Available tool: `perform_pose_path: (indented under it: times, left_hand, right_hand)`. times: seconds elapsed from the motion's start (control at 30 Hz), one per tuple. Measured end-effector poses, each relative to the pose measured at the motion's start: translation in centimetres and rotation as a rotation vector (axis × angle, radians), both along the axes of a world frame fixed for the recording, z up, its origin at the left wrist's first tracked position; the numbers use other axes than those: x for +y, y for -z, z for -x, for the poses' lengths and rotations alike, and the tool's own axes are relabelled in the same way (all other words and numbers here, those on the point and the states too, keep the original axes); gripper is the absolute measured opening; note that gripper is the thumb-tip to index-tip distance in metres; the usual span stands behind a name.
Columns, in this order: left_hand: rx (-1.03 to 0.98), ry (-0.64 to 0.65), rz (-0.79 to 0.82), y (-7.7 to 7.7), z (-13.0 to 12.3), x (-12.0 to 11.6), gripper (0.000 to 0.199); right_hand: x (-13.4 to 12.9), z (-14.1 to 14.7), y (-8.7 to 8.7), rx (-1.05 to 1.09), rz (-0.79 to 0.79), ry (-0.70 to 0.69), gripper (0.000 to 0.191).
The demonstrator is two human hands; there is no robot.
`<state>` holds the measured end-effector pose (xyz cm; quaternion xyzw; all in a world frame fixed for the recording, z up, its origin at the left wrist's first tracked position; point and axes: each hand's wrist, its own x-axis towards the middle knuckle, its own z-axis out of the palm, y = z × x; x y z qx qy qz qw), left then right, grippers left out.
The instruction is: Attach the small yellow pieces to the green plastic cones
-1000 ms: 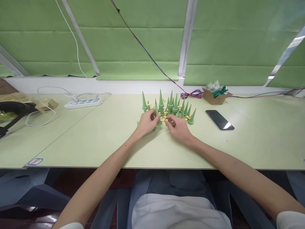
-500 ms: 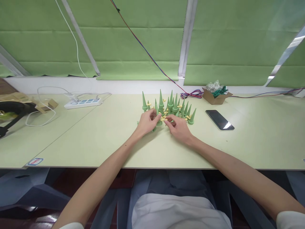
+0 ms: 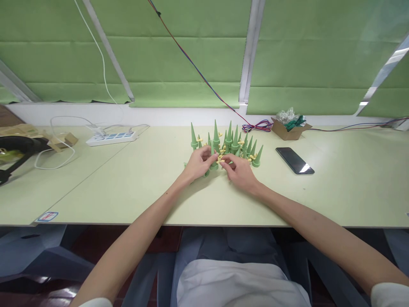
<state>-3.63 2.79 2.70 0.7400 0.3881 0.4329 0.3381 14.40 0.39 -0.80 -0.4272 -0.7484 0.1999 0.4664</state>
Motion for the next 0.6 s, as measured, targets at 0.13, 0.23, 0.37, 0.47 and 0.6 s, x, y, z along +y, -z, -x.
perform_pose_path:
  times: [0.13,0.23,0.37,0.47,0.6]
  left_hand:
    - [-0.038,0.025,0.032,-0.05,0.04,-0.05,0.037]
    - [-0.04,0.029,0.049,0.02,0.1,0.01,0.035]
    - [-0.049,0.036,0.07,0.07,0.16,0.08,0.034]
    - [-0.065,0.037,0.084,0.03,0.17,0.08,0.034]
    - [-0.072,0.039,0.086,0.03,0.18,0.08,0.036]
  right_hand:
    - [0.04,0.03,0.04,0.022,0.012,-0.002,0.015]
    - [0.03,0.05,0.03,0.031,0.026,-0.011,0.014]
    - [-0.07,0.09,-0.1,0.044,0.034,-0.021,0.013]
    - [-0.16,0.1,-0.2,0.057,0.035,-0.027,0.014]
    - [-0.21,0.07,-0.23,0.06,0.05,-0.021,0.015]
